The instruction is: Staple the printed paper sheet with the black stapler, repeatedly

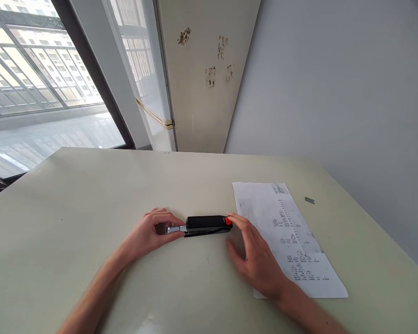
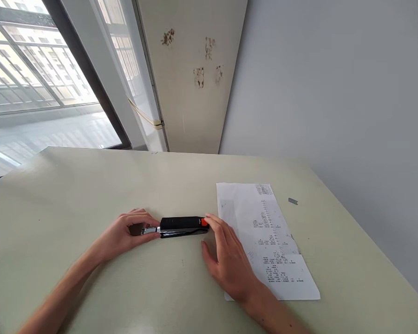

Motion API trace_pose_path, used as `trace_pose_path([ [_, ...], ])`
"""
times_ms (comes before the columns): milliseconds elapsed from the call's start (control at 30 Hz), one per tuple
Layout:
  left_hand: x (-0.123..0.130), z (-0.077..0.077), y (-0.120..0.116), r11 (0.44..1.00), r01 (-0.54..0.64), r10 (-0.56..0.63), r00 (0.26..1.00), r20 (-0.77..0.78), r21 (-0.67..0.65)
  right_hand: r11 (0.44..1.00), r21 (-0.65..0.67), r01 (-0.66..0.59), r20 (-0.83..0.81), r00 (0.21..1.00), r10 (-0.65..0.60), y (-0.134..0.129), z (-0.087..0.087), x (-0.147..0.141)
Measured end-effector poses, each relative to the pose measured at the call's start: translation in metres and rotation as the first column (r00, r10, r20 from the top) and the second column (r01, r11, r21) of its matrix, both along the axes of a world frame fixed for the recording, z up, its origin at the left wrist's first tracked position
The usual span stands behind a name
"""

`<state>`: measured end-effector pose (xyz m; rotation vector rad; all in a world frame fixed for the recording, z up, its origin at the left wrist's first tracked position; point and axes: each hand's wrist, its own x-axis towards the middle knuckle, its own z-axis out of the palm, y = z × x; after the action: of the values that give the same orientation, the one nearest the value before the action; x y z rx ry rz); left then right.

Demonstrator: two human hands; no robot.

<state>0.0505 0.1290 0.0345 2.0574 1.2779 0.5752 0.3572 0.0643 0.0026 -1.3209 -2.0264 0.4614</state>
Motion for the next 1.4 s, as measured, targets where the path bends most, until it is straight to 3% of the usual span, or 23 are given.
trace_pose_path([
  [233, 0.005, -0.002, 0.001, 0.997, 0.039, -0.042, 0.998, 0.04, 0.059, 0.998, -0.041, -0.05, -0.036, 0.998, 0.049, 0.003, 0.003, 0.0],
  [433, 0.016, 0.0, -0.001, 0.997, 0.077, -0.079, 0.995, 0.058, 0.029, 0.999, -0.048, -0.01, -0.024, 1.0, 0.009, 0.005, 0.007, 0.0],
  [633, 0.018, 0.003, -0.002, 0.997, 0.073, -0.072, 0.994, 0.082, -0.014, 0.991, -0.088, -0.098, -0.078, 0.993, 0.092, 0.006, 0.013, 0.003],
  [867, 0.015, 0.005, -0.003, 0.995, 0.097, -0.096, 0.994, 0.047, -0.03, 0.96, -0.251, -0.12, -0.158, 0.984, 0.082, 0.005, 0.018, 0.006],
  [967, 0.014, 0.008, -0.006, 0.997, 0.03, -0.028, 0.999, 0.029, -0.071, 0.917, -0.386, -0.098, -0.23, 0.973, 0.007, 0.004, 0.023, 0.008],
  [1067, 0.018, 0.009, -0.008, 0.988, -0.041, 0.072, 0.976, 0.206, -0.148, 0.862, -0.502, -0.07, -0.313, 0.944, -0.105, 0.006, 0.028, 0.012],
  [1133, 0.026, 0.008, -0.01, 0.965, -0.117, 0.211, 0.879, 0.427, -0.235, 0.825, -0.558, -0.088, -0.383, 0.909, -0.162, 0.009, 0.03, 0.014],
  [1200, 0.039, 0.005, -0.012, 0.897, -0.185, 0.416, 0.655, 0.63, -0.401, 0.78, -0.61, -0.139, -0.465, 0.86, -0.211, 0.011, 0.032, 0.017],
  [1233, 0.046, 0.003, -0.013, 0.849, -0.159, 0.51, 0.491, 0.706, -0.503, 0.752, -0.634, -0.178, -0.511, 0.826, -0.236, 0.013, 0.033, 0.017],
  [1300, 0.061, 0.001, -0.017, 0.752, 0.015, 0.641, 0.217, 0.736, -0.659, 0.691, -0.67, -0.272, -0.597, 0.75, -0.284, 0.014, 0.036, 0.017],
  [1333, 0.067, 0.0, -0.02, 0.714, 0.095, 0.683, 0.13, 0.719, -0.694, 0.656, -0.683, -0.321, -0.63, 0.714, -0.307, 0.015, 0.037, 0.016],
  [1400, 0.077, -0.001, -0.025, 0.654, 0.218, 0.736, 0.036, 0.675, -0.725, 0.583, -0.704, -0.405, -0.666, 0.663, -0.342, 0.015, 0.04, 0.015],
])
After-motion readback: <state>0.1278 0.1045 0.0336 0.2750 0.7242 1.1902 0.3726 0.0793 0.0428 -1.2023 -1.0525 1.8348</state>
